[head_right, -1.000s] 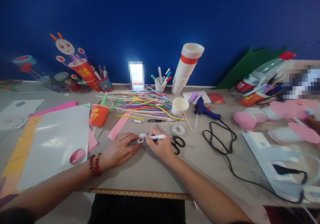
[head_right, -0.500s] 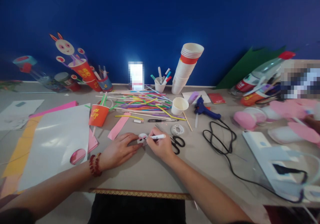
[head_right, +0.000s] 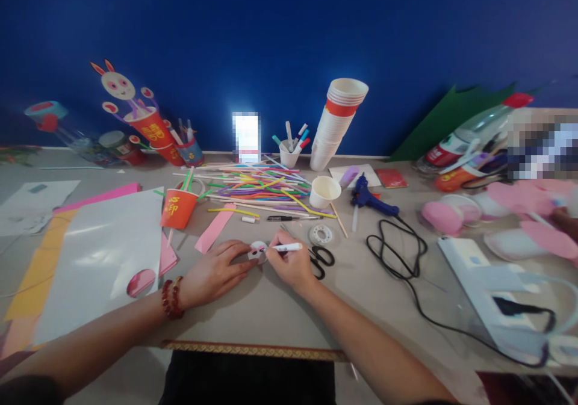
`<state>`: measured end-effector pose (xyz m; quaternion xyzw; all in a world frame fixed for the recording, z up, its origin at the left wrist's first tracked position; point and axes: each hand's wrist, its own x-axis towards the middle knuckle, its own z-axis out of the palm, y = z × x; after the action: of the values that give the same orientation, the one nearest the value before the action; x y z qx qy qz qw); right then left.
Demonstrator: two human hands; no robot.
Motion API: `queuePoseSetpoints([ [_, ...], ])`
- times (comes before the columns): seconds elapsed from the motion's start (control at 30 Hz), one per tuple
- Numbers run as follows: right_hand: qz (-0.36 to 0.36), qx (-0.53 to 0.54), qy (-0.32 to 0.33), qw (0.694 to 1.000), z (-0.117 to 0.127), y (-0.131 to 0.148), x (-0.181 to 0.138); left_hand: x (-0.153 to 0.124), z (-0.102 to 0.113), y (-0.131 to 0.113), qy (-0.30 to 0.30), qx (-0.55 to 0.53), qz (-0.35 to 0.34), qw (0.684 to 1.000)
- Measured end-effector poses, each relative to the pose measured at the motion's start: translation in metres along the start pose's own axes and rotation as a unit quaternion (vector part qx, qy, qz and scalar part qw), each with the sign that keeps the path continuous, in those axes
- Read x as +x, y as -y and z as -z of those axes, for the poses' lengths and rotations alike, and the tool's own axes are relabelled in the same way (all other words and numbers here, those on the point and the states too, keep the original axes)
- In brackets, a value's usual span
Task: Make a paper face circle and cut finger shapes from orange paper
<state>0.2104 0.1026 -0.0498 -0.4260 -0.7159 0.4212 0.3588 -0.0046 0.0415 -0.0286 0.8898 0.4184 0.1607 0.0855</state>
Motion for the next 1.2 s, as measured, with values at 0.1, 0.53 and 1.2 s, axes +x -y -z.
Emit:
queuePoseSetpoints([
  [0.1, 0.001, -0.006, 0.013, 1.000, 0.0000, 0.0001, 0.0003, -0.0002, -0.0006, 0.0004, 0.001, 0.004, -0.001, 1.000],
  [0.53, -0.001, -0.010, 0.015, 1.000, -0.0002, -0.0012, 0.0005, 0.0004, -0.0008, 0.0003, -0.011, -0.008, -0.003, 1.000],
  [1.2, 0.004, -0.013, 0.007, 1.000, 0.0000, -0.0004, 0.0005, 0.0002, -0.0003, 0.0006, 0.001, -0.003, -0.001, 1.000],
])
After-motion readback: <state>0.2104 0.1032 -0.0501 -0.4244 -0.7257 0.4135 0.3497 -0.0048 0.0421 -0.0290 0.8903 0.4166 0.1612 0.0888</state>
